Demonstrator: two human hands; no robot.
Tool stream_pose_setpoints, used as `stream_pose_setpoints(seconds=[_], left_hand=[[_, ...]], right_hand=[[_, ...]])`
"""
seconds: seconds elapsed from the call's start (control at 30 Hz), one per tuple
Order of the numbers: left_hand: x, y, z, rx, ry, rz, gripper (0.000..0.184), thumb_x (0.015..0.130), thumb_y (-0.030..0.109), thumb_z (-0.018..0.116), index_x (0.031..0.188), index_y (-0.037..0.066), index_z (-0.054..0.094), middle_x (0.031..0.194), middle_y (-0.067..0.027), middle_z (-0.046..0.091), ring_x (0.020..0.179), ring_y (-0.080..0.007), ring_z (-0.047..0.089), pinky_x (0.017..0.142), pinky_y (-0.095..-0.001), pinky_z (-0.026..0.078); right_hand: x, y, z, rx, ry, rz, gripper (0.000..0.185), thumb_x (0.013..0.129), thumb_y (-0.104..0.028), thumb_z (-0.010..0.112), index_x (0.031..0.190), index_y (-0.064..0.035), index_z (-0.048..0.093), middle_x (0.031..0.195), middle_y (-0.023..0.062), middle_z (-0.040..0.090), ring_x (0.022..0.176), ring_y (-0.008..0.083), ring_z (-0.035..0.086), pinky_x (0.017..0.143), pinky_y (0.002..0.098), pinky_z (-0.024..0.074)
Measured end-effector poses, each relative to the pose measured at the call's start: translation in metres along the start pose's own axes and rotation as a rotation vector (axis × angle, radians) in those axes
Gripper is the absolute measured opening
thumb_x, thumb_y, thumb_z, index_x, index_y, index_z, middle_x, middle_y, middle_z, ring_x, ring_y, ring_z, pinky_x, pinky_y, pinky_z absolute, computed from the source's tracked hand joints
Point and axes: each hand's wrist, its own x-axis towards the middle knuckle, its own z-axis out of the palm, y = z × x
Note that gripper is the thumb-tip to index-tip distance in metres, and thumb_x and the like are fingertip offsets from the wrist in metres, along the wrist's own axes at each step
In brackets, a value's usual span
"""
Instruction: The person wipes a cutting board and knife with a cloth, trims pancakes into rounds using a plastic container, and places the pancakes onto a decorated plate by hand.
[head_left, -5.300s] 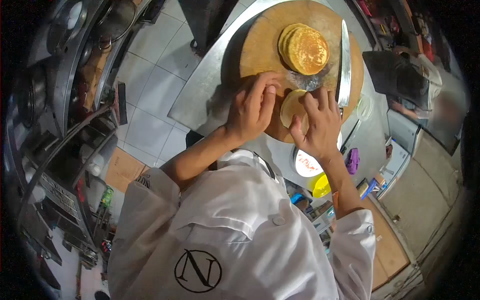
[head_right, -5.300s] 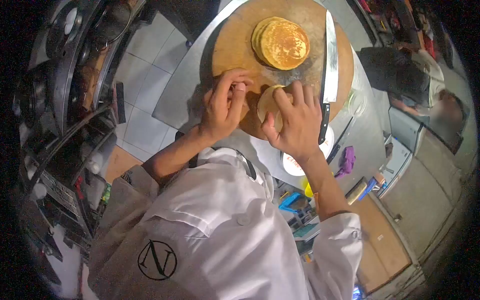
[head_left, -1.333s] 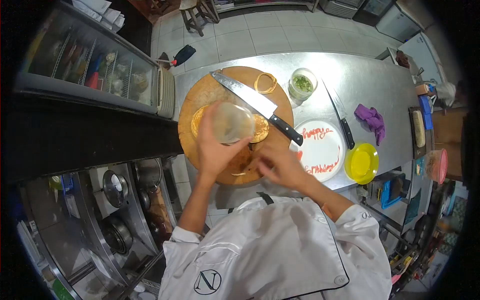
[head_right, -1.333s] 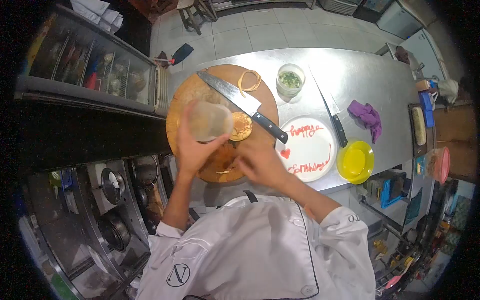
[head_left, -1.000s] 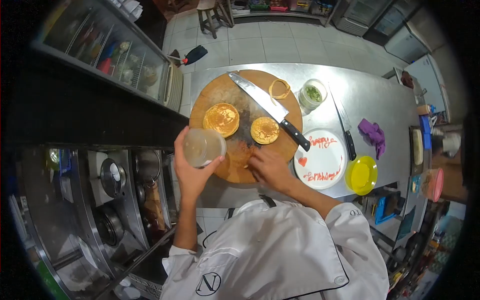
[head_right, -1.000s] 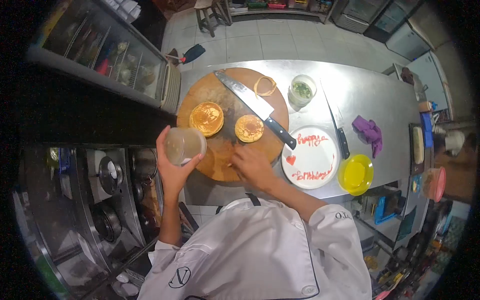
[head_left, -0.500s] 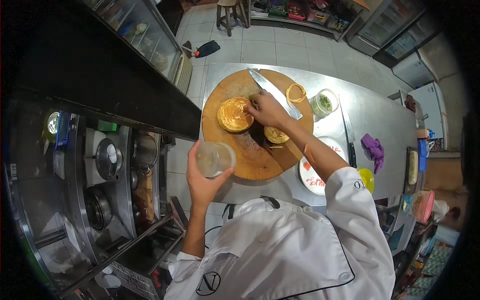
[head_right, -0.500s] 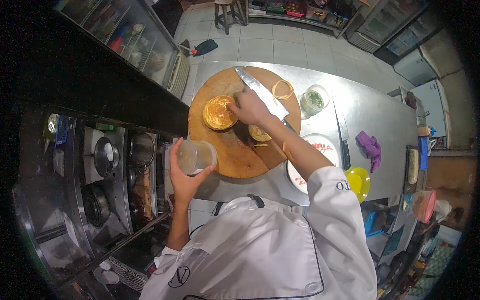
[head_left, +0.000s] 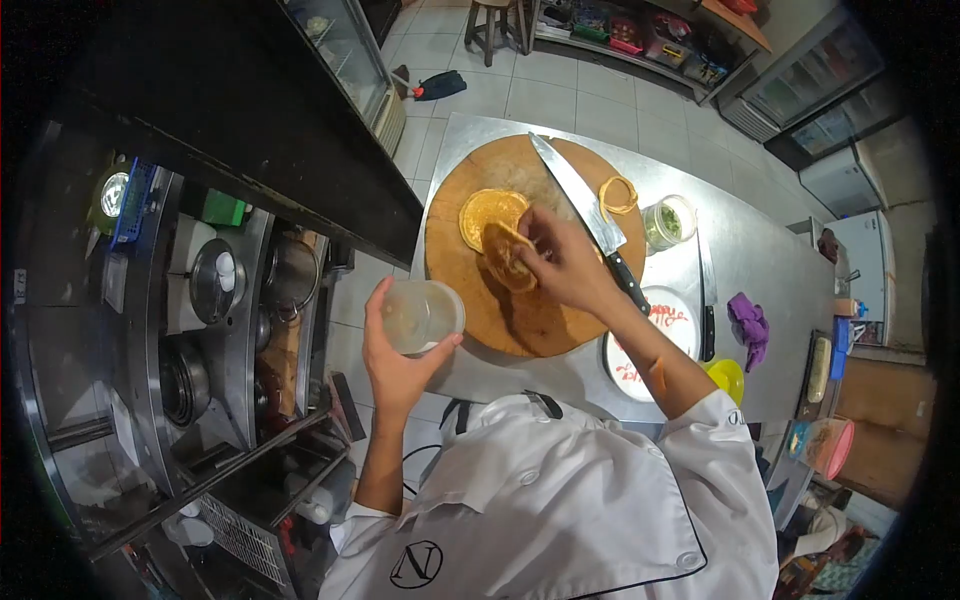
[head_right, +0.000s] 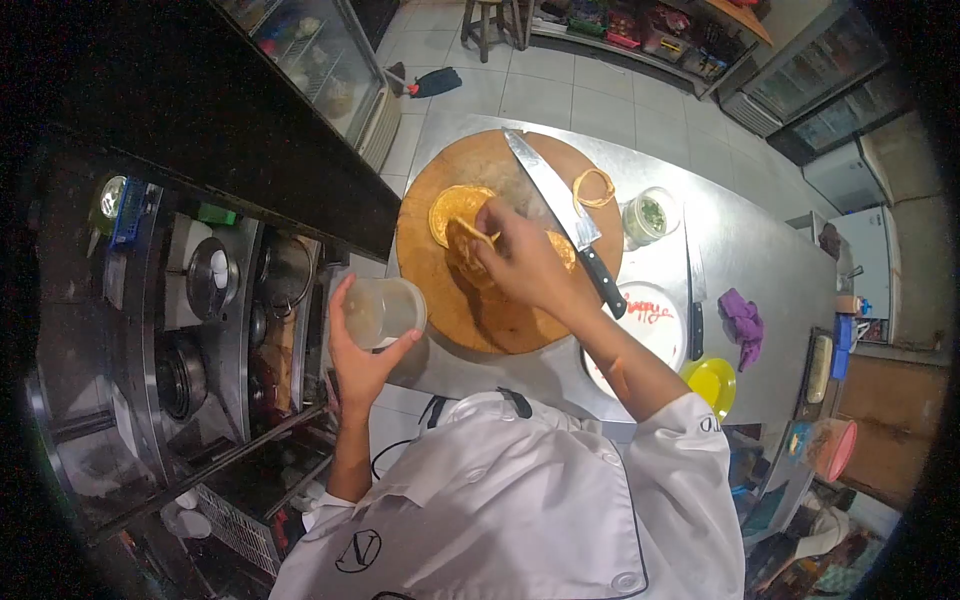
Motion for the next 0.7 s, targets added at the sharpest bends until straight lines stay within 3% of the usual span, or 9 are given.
stream_pose_setpoints(seconds=[0.03,0.2,0.27,0.4,0.47,0.5,0.57,0.7], left_hand=[[0.0,0.0,-0.001,0.019,0.027,0.013,0.111,0.071,0.014,0.106,0.164,0.007,0.047,0.146,-0.0181,0.066,0.132,-0.0315,0.068,0.114,-0.0465,0.055],[0.001,0.0,0.006,0.003,0.041,0.035,0.11,0.07,0.016,0.107,0.163,0.006,0.049,0.144,-0.0197,0.067,0.131,-0.033,0.068,0.114,-0.0474,0.056],[0.001,-0.003,0.01,-0.019,-0.011,0.011,0.11,0.07,0.017,0.107,0.163,0.006,0.049,0.146,-0.0195,0.066,0.134,-0.0341,0.067,0.115,-0.0477,0.055],[0.003,-0.005,0.02,0.02,-0.048,0.036,0.11,0.07,0.02,0.107,0.163,0.006,0.05,0.149,-0.0201,0.065,0.136,-0.0365,0.065,0.116,-0.0491,0.054],[0.006,-0.004,0.025,0.089,-0.095,0.126,0.114,0.07,0.016,0.107,0.165,0.005,0.045,0.149,-0.0182,0.064,0.135,-0.0294,0.067,0.116,-0.0464,0.056],[0.008,-0.002,0.029,0.086,-0.097,0.125,0.114,0.07,0.016,0.107,0.165,0.005,0.045,0.149,-0.0182,0.064,0.135,-0.0294,0.067,0.116,-0.0464,0.056],[0.011,0.006,0.035,0.087,-0.098,0.152,0.114,0.067,0.023,0.108,0.162,0.004,0.049,0.145,-0.0223,0.065,0.133,-0.0426,0.064,0.115,-0.0517,0.053],[0.016,0.022,0.061,0.139,-0.09,0.229,0.114,0.068,0.024,0.109,0.161,-0.001,0.048,0.146,-0.0218,0.065,0.137,-0.0381,0.065,0.117,-0.0491,0.053]], right_hand=[[-0.01,-0.006,0.001,0.072,-0.06,0.121,0.023,0.099,-0.009,0.077,0.113,-0.003,0.06,0.101,0.0149,0.071,0.09,0.0281,0.07,0.078,0.0396,0.0564],[-0.052,0.037,0.024,0.24,-0.043,0.168,0.025,0.098,-0.01,0.079,0.113,-0.0009,0.061,0.095,0.0122,0.07,0.084,0.0203,0.068,0.075,0.0376,0.0569],[-0.066,0.04,0.022,0.026,-0.037,0.266,0.022,0.099,-0.009,0.078,0.113,0.0019,0.065,0.095,0.0158,0.071,0.084,0.026,0.071,0.079,0.0397,0.0584],[-0.083,0.04,0.021,-0.091,0.063,0.21,0.021,0.099,-0.007,0.076,0.116,0.0038,0.072,0.098,0.0199,0.073,0.086,0.0332,0.074,0.08,0.0431,0.0593],[-0.085,0.037,0.016,-0.125,0.006,0.23,0.025,0.101,-0.007,0.073,0.122,0.0053,0.075,0.101,0.0235,0.075,0.089,0.0393,0.075,0.08,0.046,0.0596],[-0.086,0.034,0.013,-0.128,0.007,0.232,0.025,0.101,-0.007,0.073,0.122,0.0053,0.075,0.101,0.0235,0.075,0.089,0.0393,0.075,0.08,0.046,0.0596],[-0.088,0.027,0.007,-0.221,0.032,0.184,0.025,0.103,-0.007,0.071,0.124,0.0056,0.076,0.109,0.0258,0.075,0.091,0.0384,0.075,0.08,0.0475,0.0598],[-0.082,-0.013,-0.017,-0.126,0.031,0.273,0.031,0.103,-0.012,0.073,0.13,0.0045,0.073,0.118,0.0256,0.074,0.098,0.0385,0.076,0.089,0.0453,0.0617]])
